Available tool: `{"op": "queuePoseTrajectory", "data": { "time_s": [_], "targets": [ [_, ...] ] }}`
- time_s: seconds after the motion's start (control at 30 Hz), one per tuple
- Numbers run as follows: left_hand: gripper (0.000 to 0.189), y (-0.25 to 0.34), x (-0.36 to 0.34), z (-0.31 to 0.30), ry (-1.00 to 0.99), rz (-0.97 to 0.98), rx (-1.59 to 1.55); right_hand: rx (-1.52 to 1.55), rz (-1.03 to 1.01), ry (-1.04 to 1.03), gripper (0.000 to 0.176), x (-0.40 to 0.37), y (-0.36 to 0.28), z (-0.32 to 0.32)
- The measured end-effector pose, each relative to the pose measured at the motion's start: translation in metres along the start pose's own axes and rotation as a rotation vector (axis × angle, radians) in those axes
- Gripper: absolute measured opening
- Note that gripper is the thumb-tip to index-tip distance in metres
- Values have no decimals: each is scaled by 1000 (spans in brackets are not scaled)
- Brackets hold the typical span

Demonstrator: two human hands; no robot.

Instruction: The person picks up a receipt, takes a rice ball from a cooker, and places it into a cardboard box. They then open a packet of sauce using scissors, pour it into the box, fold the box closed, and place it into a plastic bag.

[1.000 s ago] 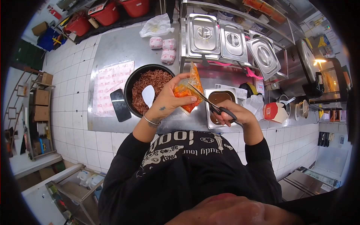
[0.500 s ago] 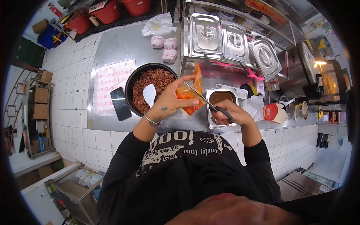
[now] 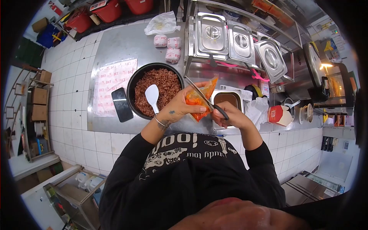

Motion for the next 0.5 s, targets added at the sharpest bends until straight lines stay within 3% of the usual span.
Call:
{"op": "queuePoseTrajectory", "data": {
  "time_s": [0.33, 0.5],
  "targets": [
    [76, -14, 0, -15, -32, -98, 52, 230, 119, -118, 55, 12, 10, -10],
    [74, -19, 0, -24, -38, -141, 74, 183, 127, -109, 55, 11, 15, -14]
  ]
}}
Point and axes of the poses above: each hand's wrist, its own x-axis towards the middle knuckle, its own z-axis out of the palm, y = z × x, the point moved 2 cm from there along x, towards the middle knuckle, and after that the axes turned 8 degrees about -z, right-handed, at the moved point
